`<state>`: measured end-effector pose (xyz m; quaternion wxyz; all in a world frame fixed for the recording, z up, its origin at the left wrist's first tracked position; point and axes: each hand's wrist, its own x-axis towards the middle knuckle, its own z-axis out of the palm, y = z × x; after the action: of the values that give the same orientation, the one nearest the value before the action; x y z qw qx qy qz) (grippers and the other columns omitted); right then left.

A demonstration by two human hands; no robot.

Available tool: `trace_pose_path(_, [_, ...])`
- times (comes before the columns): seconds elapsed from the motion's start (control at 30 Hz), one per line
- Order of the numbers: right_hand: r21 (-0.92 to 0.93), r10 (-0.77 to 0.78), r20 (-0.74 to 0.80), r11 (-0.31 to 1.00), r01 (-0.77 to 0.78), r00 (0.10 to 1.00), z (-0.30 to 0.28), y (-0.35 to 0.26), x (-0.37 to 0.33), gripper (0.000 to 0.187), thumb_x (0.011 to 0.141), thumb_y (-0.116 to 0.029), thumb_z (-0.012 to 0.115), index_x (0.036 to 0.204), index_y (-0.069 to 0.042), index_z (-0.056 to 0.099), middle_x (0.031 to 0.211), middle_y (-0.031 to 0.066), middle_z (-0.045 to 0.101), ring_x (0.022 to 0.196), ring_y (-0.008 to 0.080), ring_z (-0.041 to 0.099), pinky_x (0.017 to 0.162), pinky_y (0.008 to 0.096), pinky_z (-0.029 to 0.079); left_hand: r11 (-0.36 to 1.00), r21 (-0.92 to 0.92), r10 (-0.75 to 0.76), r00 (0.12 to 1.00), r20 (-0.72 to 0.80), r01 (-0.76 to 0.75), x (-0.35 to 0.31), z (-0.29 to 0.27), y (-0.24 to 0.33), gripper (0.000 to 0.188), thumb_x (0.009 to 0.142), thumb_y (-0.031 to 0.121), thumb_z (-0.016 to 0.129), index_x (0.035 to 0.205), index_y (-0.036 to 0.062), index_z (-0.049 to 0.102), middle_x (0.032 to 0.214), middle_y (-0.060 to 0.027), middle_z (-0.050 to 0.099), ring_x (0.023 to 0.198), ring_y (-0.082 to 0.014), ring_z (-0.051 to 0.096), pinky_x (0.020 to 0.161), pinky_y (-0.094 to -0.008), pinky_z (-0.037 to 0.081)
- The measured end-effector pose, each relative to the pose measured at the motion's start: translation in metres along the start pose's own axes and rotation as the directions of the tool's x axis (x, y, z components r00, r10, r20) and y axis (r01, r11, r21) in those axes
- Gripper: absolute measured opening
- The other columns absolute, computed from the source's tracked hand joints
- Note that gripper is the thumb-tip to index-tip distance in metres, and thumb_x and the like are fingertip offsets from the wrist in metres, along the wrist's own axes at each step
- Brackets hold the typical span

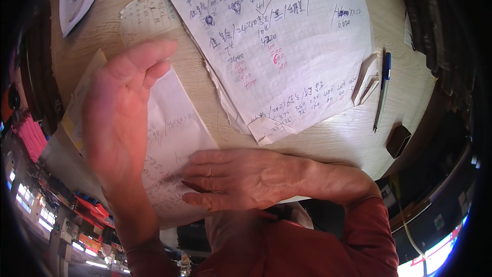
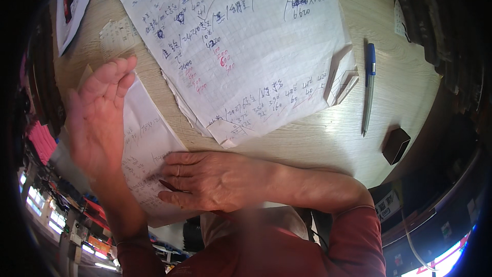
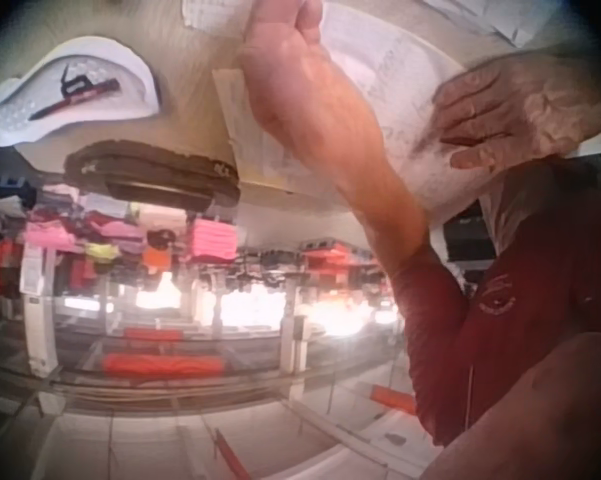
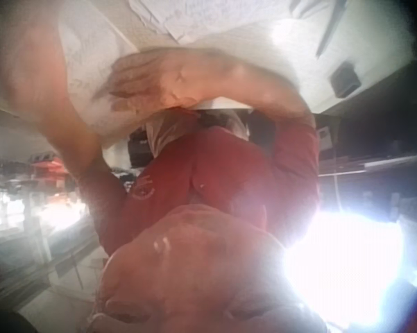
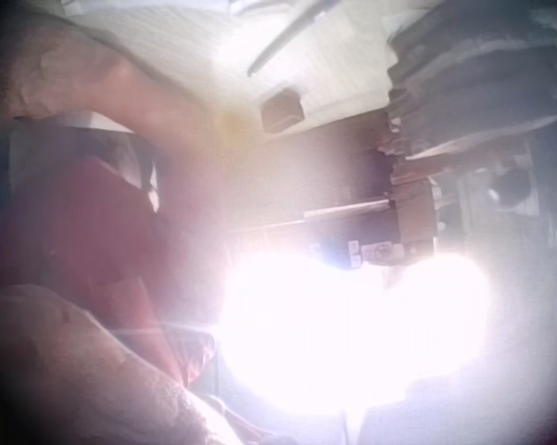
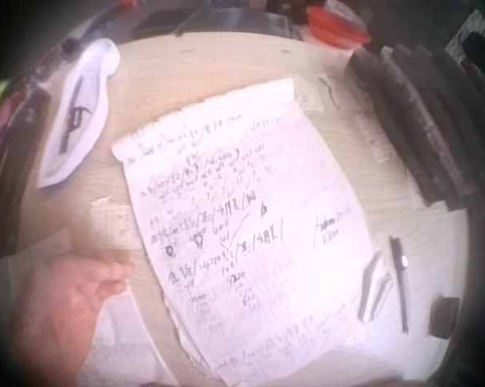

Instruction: The person writes on a notepad, attaches a label to a plastic bag, and then moves to a machine to handle large black and white sheets. They sweep debris into a bag and place sheets on the machine.

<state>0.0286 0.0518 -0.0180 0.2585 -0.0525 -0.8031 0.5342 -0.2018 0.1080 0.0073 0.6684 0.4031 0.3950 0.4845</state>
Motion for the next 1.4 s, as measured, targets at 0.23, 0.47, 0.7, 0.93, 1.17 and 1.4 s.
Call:
trace_pose_path(0.23, [0.006,0.015,0.019,1.0,-0.015,1.0,-0.002,0.0,-0.003,0.049,0.092,-0.021,0.05,0.133,0.006,0.057,0.127,0.0226,0.064,0.129,0.0371,0.058,0.119,0.0489,0.039,0.958,0.267,-0.06,0.983,-0.174,0.106,-0.025,0.036,0.032,0.071,0.112,0.046,0.022,0.144,-0.0134,0.044,0.14,-0.0296,0.055,0.133,-0.0416,0.052,0.115,-0.051,0.037])
trace_pose_path(0.47, [0.094,0.039,-0.078,0.995,-0.031,0.996,0.007,0.002,0.003,0.047,0.091,-0.021,0.051,0.129,0.006,0.061,0.12,0.022,0.068,0.125,0.0349,0.06,0.12,0.0456,0.035,0.938,0.348,0.001,1.0,-0.004,0.0,-0.036,0.082,0.039,0.05,0.11,0.041,0.038,0.14,0.0034,0.053,0.115,-0.0197,0.06,0.097,-0.0304,0.057,0.086,-0.0439,0.05])
trace_pose_path(0.7, [0.031,0.011,-0.016,0.999,-0.01,1.0,0.002,0.001,-0.004,0.046,0.091,-0.021,0.052,0.129,0.004,0.06,0.118,0.0211,0.068,0.123,0.0341,0.062,0.12,0.0456,0.036,0.992,0.111,0.087,0.977,-0.197,-0.066,-0.034,0.097,0.02,0.041,0.107,0.036,0.044,0.133,0.0073,0.059,0.11,-0.0166,0.061,0.092,-0.0288,0.057,0.081,-0.0421,0.051])
trace_pose_path(0.93, [0.007,0.041,0.009,0.999,-0.041,0.999,-0.009,-0.001,0.003,0.046,0.092,-0.021,0.052,0.13,0.005,0.06,0.118,0.0198,0.068,0.12,0.0334,0.064,0.121,0.0456,0.038,0.985,0.139,0.132,0.972,-0.194,-0.106,-0.018,0.084,0.011,0.037,0.103,0.031,0.048,0.127,0.0071,0.062,0.108,-0.0162,0.061,0.092,-0.0291,0.057,0.08,-0.042,0.051])
trace_pose_path(1.17, [-0.032,0.033,0.083,0.999,-0.031,0.996,-0.01,-0.004,0.0,0.045,0.094,-0.018,0.05,0.132,0.005,0.058,0.125,0.0219,0.066,0.125,0.0334,0.063,0.119,0.0476,0.041,0.98,0.142,0.169,0.965,-0.201,-0.142,-0.019,0.079,0.005,0.033,0.099,0.027,0.052,0.122,0.0069,0.065,0.107,-0.0158,0.061,0.092,-0.0294,0.058,0.079,-0.0419,0.051])
trace_pose_path(1.4, [-0.159,-0.005,0.11,0.987,0.023,0.994,-0.012,-0.003,0.002,0.047,0.095,-0.017,0.048,0.136,0.005,0.054,0.133,0.0236,0.063,0.13,0.0346,0.059,0.12,0.0467,0.039,0.972,0.143,0.215,0.953,-0.213,-0.188,-0.017,0.075,0.006,0.029,0.096,0.023,0.057,0.117,0.0067,0.068,0.105,-0.0153,0.062,0.092,-0.0298,0.058,0.078,-0.0418,0.052])
